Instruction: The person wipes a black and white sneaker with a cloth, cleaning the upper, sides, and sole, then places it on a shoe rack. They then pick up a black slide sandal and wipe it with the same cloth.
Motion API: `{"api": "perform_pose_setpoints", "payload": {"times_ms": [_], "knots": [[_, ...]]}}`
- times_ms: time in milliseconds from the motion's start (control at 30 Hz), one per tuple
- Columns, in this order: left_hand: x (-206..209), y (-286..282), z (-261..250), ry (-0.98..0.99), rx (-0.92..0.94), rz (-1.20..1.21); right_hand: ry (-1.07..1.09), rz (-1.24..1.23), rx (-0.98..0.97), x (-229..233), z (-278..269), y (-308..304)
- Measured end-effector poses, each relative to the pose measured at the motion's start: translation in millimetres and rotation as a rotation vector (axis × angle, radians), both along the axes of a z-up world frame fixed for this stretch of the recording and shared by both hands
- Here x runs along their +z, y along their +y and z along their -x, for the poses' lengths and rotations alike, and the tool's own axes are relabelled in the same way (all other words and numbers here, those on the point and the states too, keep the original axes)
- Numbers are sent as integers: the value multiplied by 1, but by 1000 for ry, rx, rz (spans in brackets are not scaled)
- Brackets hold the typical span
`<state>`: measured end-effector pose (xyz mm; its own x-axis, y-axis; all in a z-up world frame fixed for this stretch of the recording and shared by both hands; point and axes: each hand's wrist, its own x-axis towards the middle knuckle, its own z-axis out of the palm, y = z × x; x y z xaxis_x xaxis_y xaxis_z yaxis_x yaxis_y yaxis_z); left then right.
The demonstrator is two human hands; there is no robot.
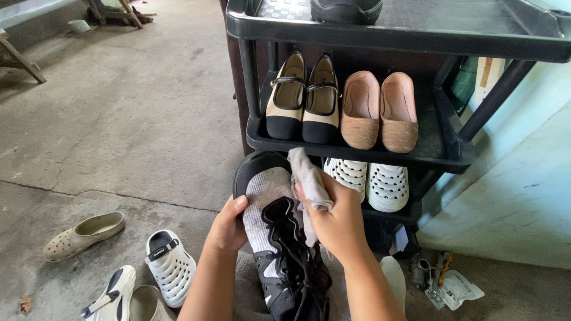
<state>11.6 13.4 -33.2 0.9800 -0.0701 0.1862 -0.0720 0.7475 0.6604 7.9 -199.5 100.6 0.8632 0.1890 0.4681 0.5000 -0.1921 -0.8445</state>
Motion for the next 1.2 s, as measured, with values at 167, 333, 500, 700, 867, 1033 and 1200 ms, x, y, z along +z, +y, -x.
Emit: {"api": "perform_pose_setpoints", "payload": {"times_ms": [167, 333, 500, 700, 867, 1033, 1200], "knots": [[-19, 7, 0, -21, -56, 78, 140, -137, -102, -9, -3, 0], [-37, 12, -1, -45, -184, 243, 59, -189, -83, -12, -6, -5], [-30, -1, 0, 67, -91, 216, 78, -264, -49, -10, -5, -3], [24, -19, 16, 20, 86, 139, -23, -276, -131, -7, -2, 0], [77, -22, 30, -186, 50, 167, 187, -168, -125, -18, -12, -9], [93, -27, 36, -67, 298, 336, 288, -67, 134, -50, -35, -10], [86, -22, 33, -110, 328, 379, 689, -396, 213, -59, -53, -6]]}}
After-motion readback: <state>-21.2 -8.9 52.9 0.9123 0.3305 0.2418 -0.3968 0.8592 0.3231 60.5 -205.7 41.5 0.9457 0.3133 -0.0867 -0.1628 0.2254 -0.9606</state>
